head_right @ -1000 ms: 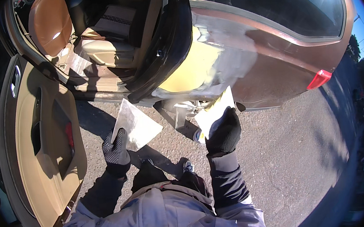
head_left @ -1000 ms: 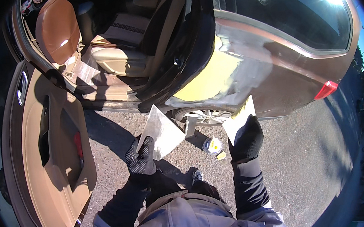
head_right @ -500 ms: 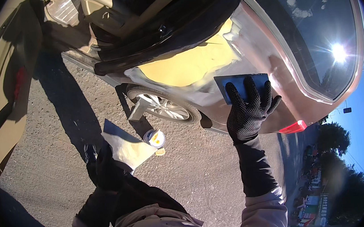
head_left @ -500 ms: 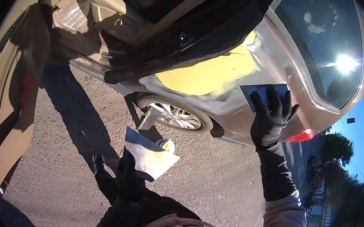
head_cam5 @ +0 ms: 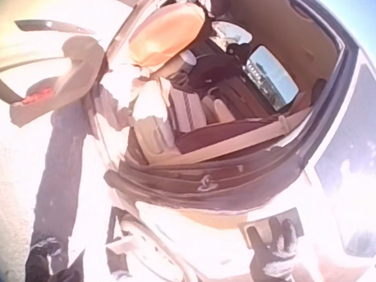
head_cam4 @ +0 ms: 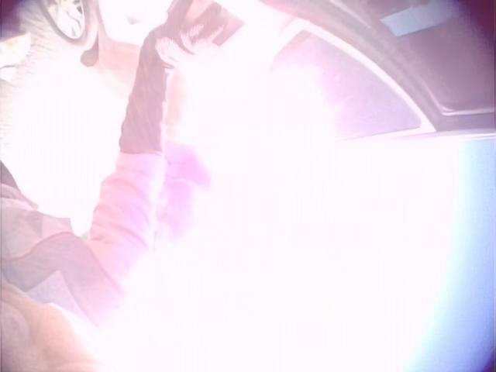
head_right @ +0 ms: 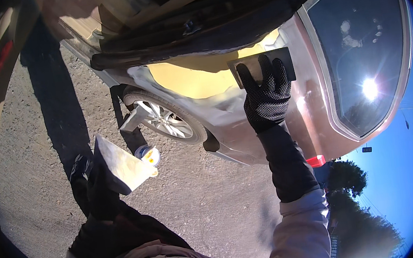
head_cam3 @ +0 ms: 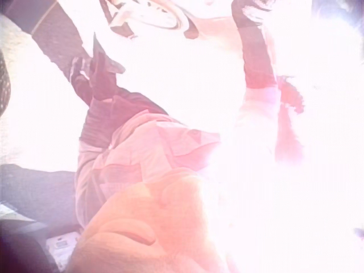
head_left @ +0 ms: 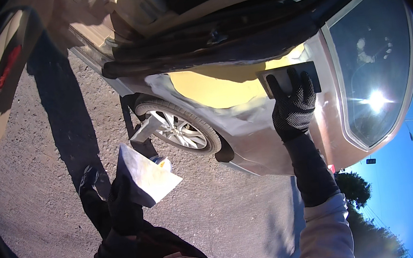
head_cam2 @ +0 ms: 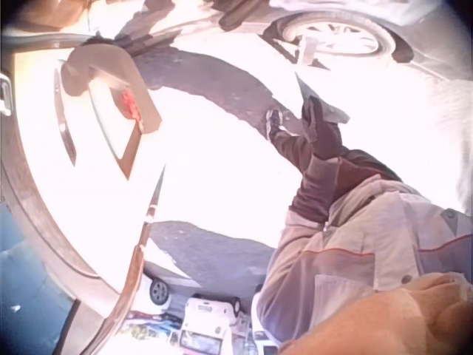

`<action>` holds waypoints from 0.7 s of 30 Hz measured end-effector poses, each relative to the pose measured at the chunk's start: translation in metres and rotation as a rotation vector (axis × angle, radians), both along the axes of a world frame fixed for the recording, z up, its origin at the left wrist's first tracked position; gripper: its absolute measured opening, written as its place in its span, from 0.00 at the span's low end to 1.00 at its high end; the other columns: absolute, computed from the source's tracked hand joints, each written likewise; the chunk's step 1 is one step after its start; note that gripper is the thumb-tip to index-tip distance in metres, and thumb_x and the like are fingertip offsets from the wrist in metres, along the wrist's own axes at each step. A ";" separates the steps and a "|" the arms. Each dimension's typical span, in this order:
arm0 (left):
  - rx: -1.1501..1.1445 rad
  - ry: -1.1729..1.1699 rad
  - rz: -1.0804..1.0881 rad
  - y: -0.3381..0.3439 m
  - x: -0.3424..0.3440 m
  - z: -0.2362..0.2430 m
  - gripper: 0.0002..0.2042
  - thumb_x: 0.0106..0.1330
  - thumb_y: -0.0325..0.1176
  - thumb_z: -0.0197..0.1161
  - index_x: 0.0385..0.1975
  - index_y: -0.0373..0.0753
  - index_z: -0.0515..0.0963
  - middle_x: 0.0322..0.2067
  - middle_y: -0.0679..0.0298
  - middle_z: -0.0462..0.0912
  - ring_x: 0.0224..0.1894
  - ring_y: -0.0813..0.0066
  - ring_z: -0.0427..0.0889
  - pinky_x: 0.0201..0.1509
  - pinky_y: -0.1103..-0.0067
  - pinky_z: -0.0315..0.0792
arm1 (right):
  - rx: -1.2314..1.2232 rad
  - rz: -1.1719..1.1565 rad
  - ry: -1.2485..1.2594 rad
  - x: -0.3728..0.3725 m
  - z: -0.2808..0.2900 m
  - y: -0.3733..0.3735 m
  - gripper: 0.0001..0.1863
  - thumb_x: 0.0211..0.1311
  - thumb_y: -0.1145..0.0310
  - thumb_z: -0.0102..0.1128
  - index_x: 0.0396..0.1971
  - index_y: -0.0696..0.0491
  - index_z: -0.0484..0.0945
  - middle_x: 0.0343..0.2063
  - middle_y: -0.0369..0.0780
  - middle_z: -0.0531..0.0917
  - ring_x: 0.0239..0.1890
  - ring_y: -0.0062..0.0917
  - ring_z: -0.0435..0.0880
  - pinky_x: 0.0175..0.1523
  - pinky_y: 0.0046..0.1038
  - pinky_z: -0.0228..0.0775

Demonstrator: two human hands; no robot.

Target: The person applies a yellow body filler to a damaged area on the rear quarter panel of a brown car using a metal spreader. They repeatedly scoop filler from a container and smooth it over the surface, working around the wheel arch and door edge.

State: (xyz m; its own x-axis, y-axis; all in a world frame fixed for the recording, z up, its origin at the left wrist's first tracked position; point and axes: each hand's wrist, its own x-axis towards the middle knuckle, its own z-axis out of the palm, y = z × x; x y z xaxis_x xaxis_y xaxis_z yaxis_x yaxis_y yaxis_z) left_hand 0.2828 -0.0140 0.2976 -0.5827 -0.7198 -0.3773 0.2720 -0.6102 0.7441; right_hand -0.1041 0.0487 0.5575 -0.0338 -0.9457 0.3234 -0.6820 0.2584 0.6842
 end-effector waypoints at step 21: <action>-0.848 -0.293 -0.110 0.010 0.003 -0.015 0.25 0.72 0.27 0.59 0.68 0.32 0.69 0.58 0.47 0.79 0.60 0.46 0.79 0.63 0.62 0.75 | -0.026 0.051 0.020 -0.023 0.004 0.026 0.34 0.56 0.78 0.61 0.59 0.27 0.83 0.68 0.42 0.73 0.68 0.50 0.69 0.68 0.50 0.65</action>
